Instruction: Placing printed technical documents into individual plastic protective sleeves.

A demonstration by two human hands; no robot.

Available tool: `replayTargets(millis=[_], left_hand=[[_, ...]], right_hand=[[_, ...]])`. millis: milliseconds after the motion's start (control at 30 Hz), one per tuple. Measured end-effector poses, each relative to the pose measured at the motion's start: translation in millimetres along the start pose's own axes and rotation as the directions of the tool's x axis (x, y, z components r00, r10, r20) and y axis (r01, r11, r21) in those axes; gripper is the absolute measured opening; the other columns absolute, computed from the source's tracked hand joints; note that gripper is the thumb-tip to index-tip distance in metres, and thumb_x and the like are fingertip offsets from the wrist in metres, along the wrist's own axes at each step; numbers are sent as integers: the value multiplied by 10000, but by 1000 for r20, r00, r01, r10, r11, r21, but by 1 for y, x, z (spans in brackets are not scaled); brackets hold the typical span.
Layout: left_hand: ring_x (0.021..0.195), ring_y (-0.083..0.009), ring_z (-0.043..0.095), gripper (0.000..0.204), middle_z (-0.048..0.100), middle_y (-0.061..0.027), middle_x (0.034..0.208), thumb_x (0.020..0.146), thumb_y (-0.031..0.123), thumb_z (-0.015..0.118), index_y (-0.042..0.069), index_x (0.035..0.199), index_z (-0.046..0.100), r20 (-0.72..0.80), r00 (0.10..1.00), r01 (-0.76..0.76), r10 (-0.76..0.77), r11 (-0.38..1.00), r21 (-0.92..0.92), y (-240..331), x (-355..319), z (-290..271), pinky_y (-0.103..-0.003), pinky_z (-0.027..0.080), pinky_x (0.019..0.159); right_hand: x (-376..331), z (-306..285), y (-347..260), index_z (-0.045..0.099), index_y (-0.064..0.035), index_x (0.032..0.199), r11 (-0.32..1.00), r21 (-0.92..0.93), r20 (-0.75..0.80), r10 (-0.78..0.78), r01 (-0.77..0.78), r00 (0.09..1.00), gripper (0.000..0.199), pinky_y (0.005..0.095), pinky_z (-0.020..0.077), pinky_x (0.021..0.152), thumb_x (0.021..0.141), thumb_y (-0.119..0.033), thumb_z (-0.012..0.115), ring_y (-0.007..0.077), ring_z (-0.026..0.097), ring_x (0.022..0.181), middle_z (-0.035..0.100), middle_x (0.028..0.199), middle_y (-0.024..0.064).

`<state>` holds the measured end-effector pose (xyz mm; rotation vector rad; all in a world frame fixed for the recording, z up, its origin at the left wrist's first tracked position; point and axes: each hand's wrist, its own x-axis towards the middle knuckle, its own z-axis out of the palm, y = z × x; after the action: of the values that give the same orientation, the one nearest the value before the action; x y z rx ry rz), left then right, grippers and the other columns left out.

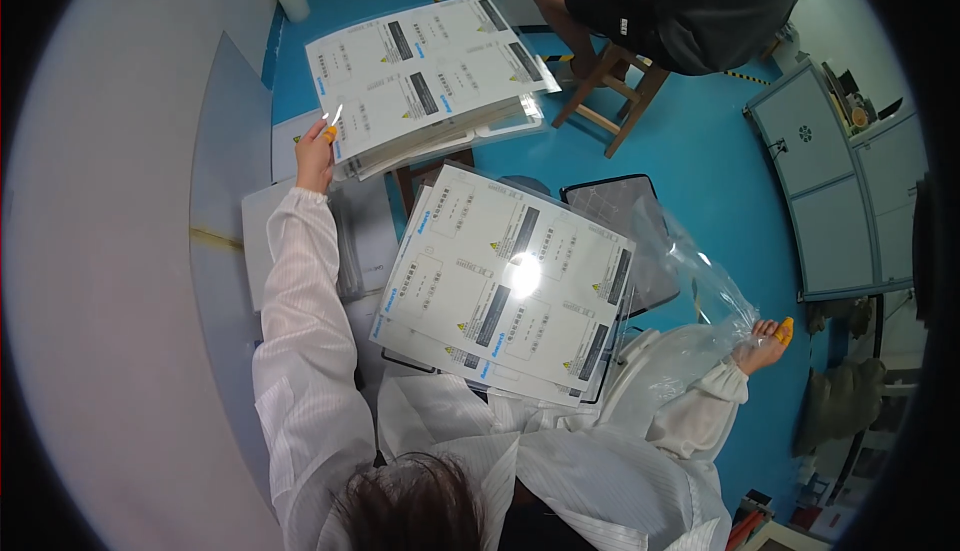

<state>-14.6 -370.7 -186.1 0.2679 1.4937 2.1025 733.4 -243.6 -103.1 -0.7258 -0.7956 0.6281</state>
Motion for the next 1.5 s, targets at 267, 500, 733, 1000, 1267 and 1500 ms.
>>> replayTargets(millis=[267, 500, 733, 1000, 1267, 1500], left_hand=[[756, -179, 626, 243, 638, -130, 902, 840, 41, 545, -67, 1053, 590, -56, 996, -48, 65, 965, 259, -3, 51, 5, -241, 475, 580], [763, -169, 609, 281, 656, -129, 864, 808, 101, 565, 3, 1067, 612, 92, 889, -347, 448, 530, 773, 22, -11, -5, -254, 465, 688], [661, -127, 554, 312, 637, -83, 797, 815, 130, 557, -1, 1095, 603, 478, 761, -214, -440, 525, 824, 27, -145, -36, -258, 455, 626], [727, -205, 611, 326, 653, -162, 927, 798, 114, 566, -34, 1088, 584, 432, 772, -273, -466, 371, 887, 33, -221, -57, -277, 477, 661], [759, -139, 628, 330, 649, -149, 900, 760, -69, 529, -75, 1086, 580, 409, 812, 41, -416, 740, 672, 42, -225, -41, -223, 512, 650], [767, -132, 628, 355, 650, -141, 917, 746, -84, 490, -68, 1088, 582, 404, 822, 30, -402, 739, 673, 39, -227, -43, -218, 511, 655]], right_hand=[[-6, 53, -89, 536, -1, 1013, 989, 147, 479, -64, -8, 875, 269, 206, 266, 383, 887, -239, 541, 76, 327, 405, 440, 552, 13], [-93, 127, -48, 530, 34, 1031, 949, -54, 748, 244, -310, 617, 567, 213, 343, 413, 773, -456, 650, 64, 416, 460, 519, 645, 27], [-305, 253, 9, 621, 18, 938, 842, -396, 912, 407, -367, -53, 241, 240, 405, 531, 833, -199, 618, 88, 518, 600, 622, 773, 52], [-382, 262, 42, 626, 23, 931, 898, -440, 897, 440, -12, 43, 176, 222, 437, 555, 792, -87, 631, 105, 547, 580, 616, 712, 85], [-410, 269, 17, 576, -27, 823, 889, -327, 920, 378, 321, -108, 452, 359, 477, 538, 648, -411, 738, 299, 599, 599, 581, 660, 128], [-379, 285, 49, 568, 36, 751, 776, -613, 790, 603, 148, 112, 279, 347, 464, 538, 677, -168, 742, 288, 602, 600, 599, 666, 164]])
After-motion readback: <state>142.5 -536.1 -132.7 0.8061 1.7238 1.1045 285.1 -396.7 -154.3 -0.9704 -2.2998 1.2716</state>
